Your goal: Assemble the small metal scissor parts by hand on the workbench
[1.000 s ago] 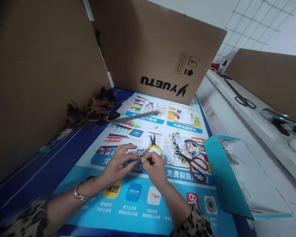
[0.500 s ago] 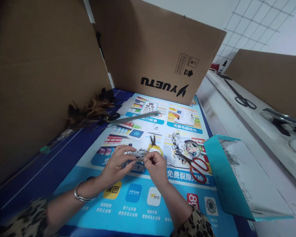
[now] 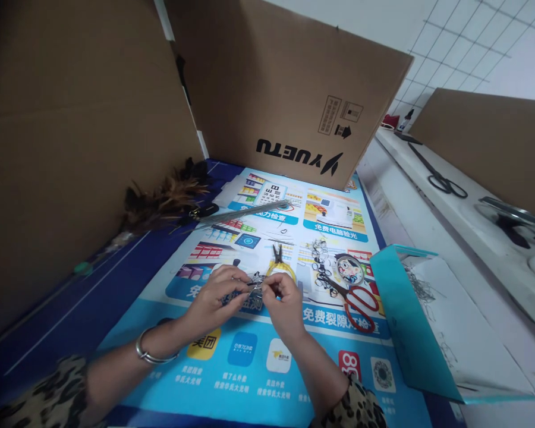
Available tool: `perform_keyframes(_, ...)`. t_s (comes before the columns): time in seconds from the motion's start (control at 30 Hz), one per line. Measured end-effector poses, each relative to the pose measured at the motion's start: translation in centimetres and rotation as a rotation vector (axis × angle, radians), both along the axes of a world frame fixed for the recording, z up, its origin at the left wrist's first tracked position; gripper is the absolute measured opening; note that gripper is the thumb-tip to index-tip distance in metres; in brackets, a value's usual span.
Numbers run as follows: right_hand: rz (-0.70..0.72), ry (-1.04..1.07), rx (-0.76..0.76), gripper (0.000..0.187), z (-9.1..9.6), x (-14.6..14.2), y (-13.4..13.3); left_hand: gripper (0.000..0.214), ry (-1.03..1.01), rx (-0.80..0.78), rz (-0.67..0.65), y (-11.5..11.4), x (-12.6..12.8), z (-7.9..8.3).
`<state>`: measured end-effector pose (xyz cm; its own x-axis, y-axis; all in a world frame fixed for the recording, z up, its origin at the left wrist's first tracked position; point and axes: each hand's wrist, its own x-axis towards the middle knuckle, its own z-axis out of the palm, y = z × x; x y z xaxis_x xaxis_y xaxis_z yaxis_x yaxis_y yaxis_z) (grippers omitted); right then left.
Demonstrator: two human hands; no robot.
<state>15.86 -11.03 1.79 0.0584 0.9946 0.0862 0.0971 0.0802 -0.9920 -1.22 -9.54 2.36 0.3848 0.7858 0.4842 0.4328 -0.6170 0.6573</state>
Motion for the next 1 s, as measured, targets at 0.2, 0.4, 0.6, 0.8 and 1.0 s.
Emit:
perform_keyframes(0.2, -0.011, -0.021, 0.025, 0.006, 0.20, 0.06, 0.00, 0.010, -0.052, -0.069, 0.045, -0.05, -0.08, 0.32)
perform_keyframes(0.4, -0.018, -0.006, 0.027, 0.005, 0.25, 0.05, -0.01, 0.010, -0.084, -0.135, 0.042, 0.07, -0.07, 0.33)
perform_keyframes(0.6, -0.015, 0.047, 0.005, 0.004, 0.19, 0.17, -0.04, 0.010, -0.115, -0.183, 0.030, -0.03, -0.23, 0.55)
perform_keyframes(0.8, -0.036, 0.083, -0.006, 0.003, 0.12, 0.33, 0.14, 0.009, -0.124, -0.186, 0.038, 0.02, -0.32, 0.64)
perform_keyframes(1.0, 0.004, 0.102, -0.009, 0.004, 0.07, 0.03, 0.01, 0.011, -0.064, -0.094, 0.033, -0.08, 0.06, 0.52)
